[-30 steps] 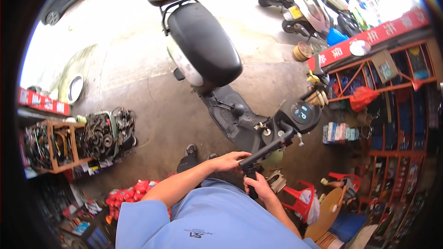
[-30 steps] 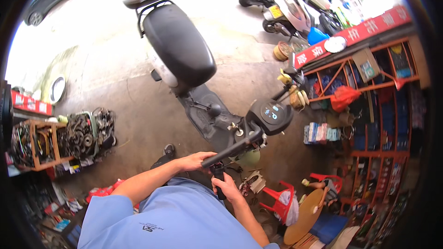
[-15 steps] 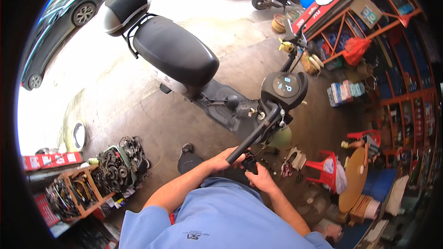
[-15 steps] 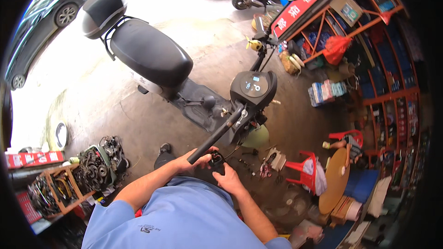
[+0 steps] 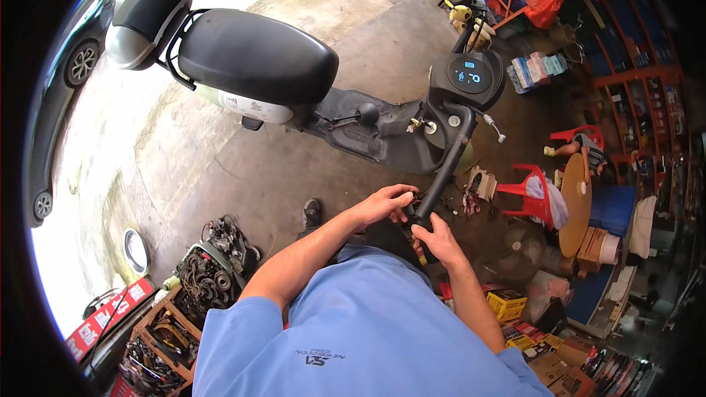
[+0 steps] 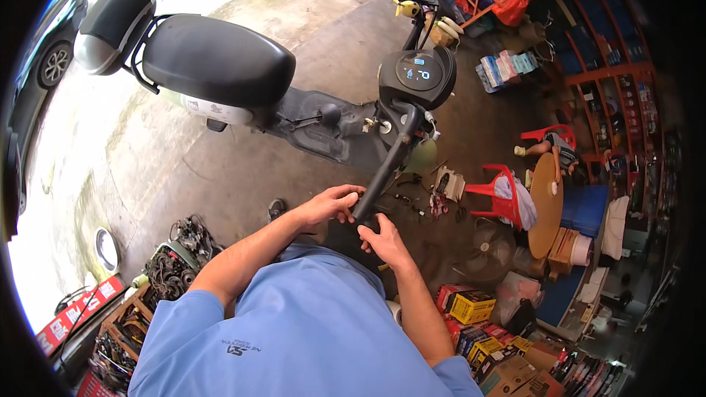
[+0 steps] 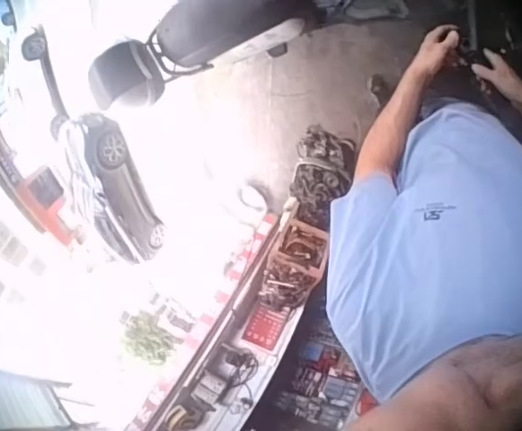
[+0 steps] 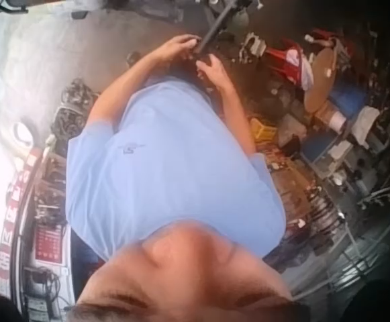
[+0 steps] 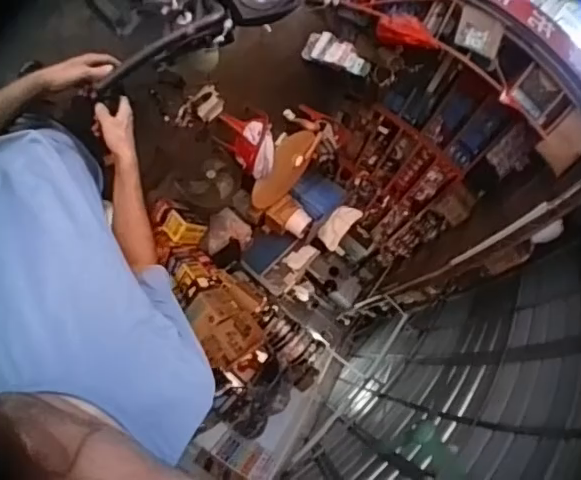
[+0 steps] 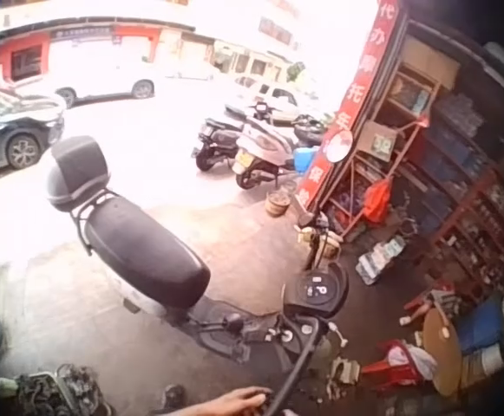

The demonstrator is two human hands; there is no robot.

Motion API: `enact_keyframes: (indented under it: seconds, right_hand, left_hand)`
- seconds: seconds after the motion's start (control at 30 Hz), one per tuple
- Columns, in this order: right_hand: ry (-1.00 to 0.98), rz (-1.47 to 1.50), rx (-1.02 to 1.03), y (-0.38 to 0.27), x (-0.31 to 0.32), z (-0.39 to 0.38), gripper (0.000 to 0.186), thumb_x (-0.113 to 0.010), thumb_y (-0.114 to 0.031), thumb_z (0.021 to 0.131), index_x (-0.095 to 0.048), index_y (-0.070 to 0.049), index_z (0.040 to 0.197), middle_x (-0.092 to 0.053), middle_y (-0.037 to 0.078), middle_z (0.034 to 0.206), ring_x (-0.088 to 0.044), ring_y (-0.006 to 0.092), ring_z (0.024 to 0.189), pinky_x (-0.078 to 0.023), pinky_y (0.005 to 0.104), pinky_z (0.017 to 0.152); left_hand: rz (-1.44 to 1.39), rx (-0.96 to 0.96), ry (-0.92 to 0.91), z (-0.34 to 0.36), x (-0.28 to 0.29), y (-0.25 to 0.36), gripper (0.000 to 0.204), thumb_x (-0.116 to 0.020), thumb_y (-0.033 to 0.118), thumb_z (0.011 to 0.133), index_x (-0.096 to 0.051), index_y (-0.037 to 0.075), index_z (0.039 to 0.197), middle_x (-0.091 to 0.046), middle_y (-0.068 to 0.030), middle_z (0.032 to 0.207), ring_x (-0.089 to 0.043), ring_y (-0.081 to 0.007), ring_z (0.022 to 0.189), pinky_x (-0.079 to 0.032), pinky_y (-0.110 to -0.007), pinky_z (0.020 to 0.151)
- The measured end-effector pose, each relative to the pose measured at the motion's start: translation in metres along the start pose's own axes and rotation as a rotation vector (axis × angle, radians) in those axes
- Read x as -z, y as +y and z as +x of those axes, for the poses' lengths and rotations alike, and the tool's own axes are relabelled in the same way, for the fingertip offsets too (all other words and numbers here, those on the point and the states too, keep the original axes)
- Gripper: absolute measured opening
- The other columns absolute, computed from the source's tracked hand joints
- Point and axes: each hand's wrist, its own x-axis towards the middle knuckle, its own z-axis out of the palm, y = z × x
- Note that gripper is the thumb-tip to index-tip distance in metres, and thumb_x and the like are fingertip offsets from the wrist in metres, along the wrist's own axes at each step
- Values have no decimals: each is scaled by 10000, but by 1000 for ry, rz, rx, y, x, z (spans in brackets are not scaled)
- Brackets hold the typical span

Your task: Repairing and connecting wiring on a motorcycle dashboard and handle.

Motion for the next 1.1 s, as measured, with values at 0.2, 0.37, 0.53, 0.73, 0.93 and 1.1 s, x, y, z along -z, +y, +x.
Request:
enact_keyframes:
  seconds: [0.2, 0.37, 0.53, 0.73, 0.93, 1.1]
  right_hand:
    - [150, -152, 187, 17, -11, 1, 382, -659, -197, 851, -530, 52, 1111, -627, 101, 796, -616, 136, 634, -508, 294, 589]
    - [239, -269, 284, 28, -14, 3, 368, -661, -200, 847, -545, 45, 1096, -630, 134, 868, -630, 141, 713, -511, 310, 645]
    - [339, -380, 379, 36, -13, 7, 348, -650, -198, 855, -547, 40, 1088, -635, 157, 979, -637, 151, 806, -507, 306, 689]
    - [138, 371, 164, 33, -1, 3, 264, -545, -143, 900, -533, 0, 1121, -619, 106, 994, -622, 184, 789, -521, 314, 687]
    - [25, 765, 146, 31, 15, -3, 314, -487, -198, 923, -529, 6, 1158, -608, 115, 952, -609, 195, 803, -509, 326, 708]
    - [40, 801, 158, 31, 20, -6, 321, -478, -196, 928, -514, -1, 1181, -597, 109, 944, -597, 193, 805, -500, 327, 720]
  left_hand:
    - [-122, -51, -96, -5, 13, -4, 593, -506, 446, 975, -406, 82, 1432, -590, -20, 1189, -628, -113, 840, -470, -255, 716]
    - [-94, -60, -99, -5, 16, -5, 584, -513, 422, 977, -406, 70, 1430, -573, -32, 1224, -628, -121, 865, -474, -258, 734]
    - [-56, -48, -69, -4, 12, 2, 562, -524, 384, 978, -420, 42, 1412, -583, -40, 1204, -621, -121, 878, -476, -262, 740]
    - [22, -94, -55, 6, 7, 2, 496, -516, 329, 988, -458, 27, 1378, -612, -35, 1125, -589, -93, 871, -474, -253, 753]
    - [87, -119, -47, 18, -15, 13, 459, -554, 263, 968, -489, -5, 1335, -616, -38, 1126, -590, -87, 862, -472, -246, 752]
    - [79, -184, -8, 20, -34, 22, 465, -626, 258, 914, -531, -14, 1280, -616, -42, 1038, -594, -100, 831, -475, -257, 704]
